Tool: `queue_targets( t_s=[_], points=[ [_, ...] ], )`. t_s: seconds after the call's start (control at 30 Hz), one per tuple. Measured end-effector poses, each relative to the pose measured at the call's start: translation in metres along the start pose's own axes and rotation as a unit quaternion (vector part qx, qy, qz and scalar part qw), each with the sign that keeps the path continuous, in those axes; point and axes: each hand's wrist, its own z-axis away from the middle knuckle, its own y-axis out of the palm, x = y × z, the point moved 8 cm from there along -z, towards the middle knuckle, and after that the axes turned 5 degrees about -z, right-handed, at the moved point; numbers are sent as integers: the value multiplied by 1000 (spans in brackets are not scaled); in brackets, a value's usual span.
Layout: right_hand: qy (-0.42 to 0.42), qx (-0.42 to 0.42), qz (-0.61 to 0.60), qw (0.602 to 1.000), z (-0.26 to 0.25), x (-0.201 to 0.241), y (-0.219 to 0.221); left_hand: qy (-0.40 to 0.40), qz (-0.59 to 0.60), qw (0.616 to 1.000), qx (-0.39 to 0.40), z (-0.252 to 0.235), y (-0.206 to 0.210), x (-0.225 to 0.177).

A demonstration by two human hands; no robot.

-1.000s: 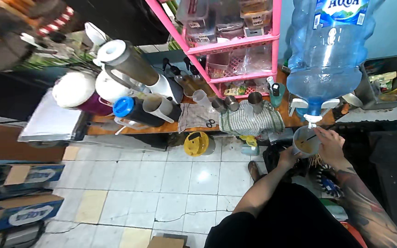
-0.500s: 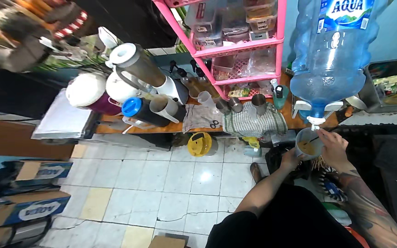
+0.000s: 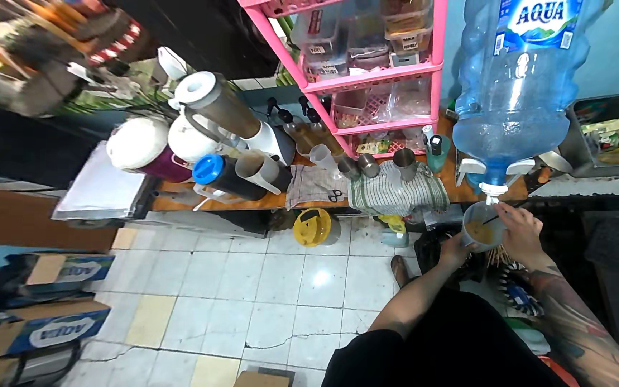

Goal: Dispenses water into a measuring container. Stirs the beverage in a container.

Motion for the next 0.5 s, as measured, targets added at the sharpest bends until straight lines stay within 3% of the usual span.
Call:
queue_targets(
  t_s=[0.5],
  points=[
    [21,17,26,999,1,-2,3,-6,-2,1000,-2,2,-4,-2]
  ],
)
